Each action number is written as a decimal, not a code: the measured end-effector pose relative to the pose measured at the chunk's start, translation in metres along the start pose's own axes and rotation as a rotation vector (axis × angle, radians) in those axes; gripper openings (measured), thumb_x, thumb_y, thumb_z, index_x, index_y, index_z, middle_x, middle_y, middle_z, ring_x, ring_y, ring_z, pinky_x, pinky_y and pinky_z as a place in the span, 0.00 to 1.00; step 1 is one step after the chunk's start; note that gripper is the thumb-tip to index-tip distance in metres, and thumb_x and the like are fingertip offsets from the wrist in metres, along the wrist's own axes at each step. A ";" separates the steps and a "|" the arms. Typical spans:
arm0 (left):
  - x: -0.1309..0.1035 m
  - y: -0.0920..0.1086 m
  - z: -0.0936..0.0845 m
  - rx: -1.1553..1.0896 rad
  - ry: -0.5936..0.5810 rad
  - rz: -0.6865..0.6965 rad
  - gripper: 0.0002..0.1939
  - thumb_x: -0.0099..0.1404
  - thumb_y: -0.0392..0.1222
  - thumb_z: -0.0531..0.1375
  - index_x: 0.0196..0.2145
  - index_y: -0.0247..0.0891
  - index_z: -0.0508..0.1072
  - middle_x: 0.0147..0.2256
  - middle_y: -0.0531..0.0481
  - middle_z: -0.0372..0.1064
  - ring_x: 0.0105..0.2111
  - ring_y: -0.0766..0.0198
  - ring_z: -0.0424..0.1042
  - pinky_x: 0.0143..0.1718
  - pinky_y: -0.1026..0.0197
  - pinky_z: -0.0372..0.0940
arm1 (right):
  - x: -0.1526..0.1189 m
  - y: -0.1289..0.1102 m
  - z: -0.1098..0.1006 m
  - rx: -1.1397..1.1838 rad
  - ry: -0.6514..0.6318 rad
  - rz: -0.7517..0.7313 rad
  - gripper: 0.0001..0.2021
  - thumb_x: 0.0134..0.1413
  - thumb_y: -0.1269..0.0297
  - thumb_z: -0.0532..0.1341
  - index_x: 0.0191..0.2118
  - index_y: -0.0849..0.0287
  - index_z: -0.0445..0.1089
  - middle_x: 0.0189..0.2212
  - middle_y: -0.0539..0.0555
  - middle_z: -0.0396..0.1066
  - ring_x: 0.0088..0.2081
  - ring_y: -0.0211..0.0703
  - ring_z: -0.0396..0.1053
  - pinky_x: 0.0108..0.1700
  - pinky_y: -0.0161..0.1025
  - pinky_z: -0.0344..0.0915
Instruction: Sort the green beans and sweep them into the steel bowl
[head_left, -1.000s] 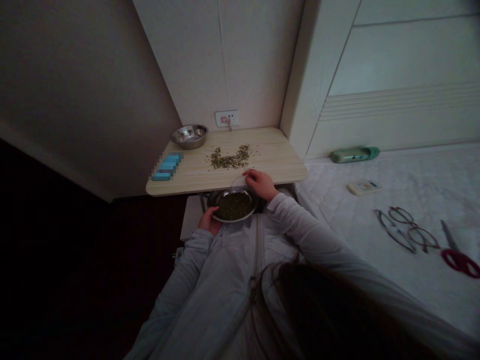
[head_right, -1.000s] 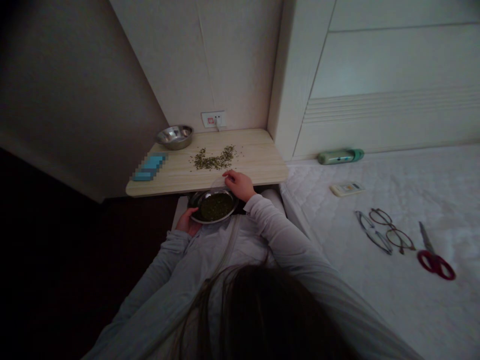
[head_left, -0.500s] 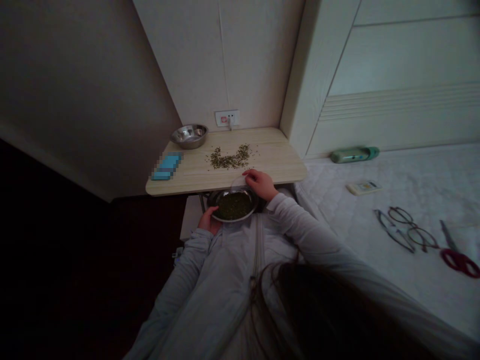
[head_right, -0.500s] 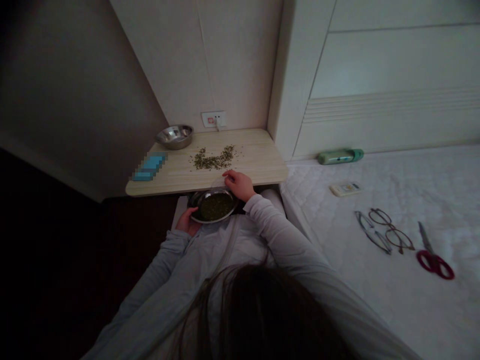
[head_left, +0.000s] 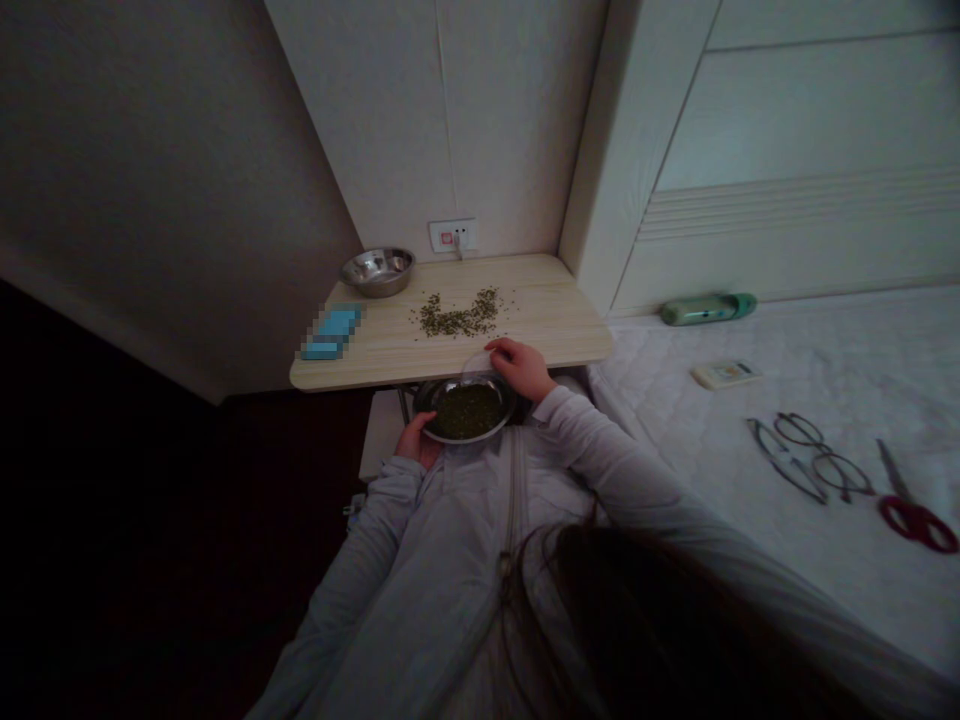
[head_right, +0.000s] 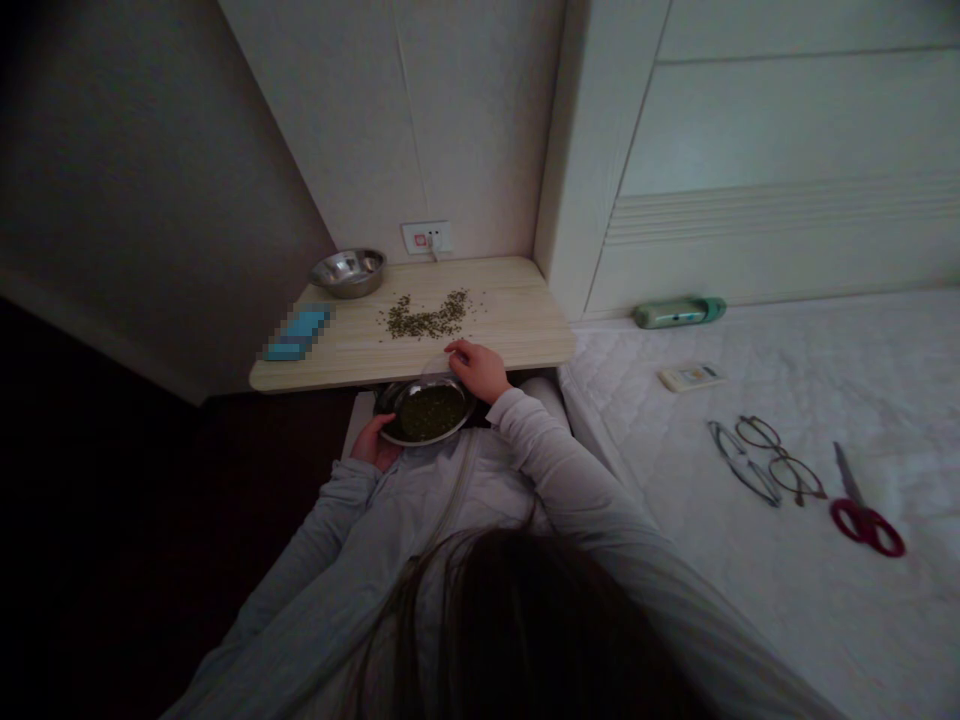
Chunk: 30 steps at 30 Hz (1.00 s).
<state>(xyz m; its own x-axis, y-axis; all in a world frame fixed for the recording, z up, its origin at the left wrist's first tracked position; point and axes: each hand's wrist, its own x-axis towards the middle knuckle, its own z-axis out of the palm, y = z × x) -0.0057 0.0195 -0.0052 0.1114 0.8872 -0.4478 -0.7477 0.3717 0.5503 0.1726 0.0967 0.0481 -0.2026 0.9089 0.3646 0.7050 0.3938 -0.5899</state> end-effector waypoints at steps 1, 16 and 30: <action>0.001 0.000 -0.001 0.004 -0.005 0.006 0.13 0.49 0.33 0.50 0.32 0.33 0.69 0.27 0.49 0.71 0.41 0.60 0.63 0.45 0.58 0.56 | 0.000 0.000 0.000 0.000 0.002 -0.003 0.14 0.43 0.62 0.48 0.36 0.54 0.64 0.25 0.48 0.66 0.27 0.35 0.61 0.31 0.33 0.55; -0.002 0.001 0.002 0.014 0.027 -0.001 0.14 0.49 0.32 0.50 0.34 0.31 0.68 0.28 0.48 0.71 0.40 0.59 0.64 0.44 0.57 0.57 | -0.001 -0.001 -0.001 -0.009 0.000 -0.009 0.14 0.43 0.62 0.47 0.36 0.54 0.64 0.26 0.48 0.66 0.28 0.35 0.61 0.31 0.33 0.55; 0.000 0.000 0.000 0.005 0.033 0.001 0.14 0.48 0.32 0.50 0.35 0.32 0.68 0.29 0.48 0.71 0.40 0.59 0.64 0.44 0.57 0.56 | -0.001 -0.002 -0.001 -0.008 -0.001 -0.012 0.14 0.43 0.63 0.48 0.36 0.56 0.64 0.28 0.49 0.67 0.29 0.35 0.61 0.33 0.34 0.56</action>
<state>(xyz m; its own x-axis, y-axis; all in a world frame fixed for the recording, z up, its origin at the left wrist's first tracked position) -0.0060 0.0194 -0.0051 0.0886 0.8782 -0.4701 -0.7442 0.3721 0.5547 0.1725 0.0946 0.0492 -0.2116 0.9040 0.3714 0.7077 0.4038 -0.5797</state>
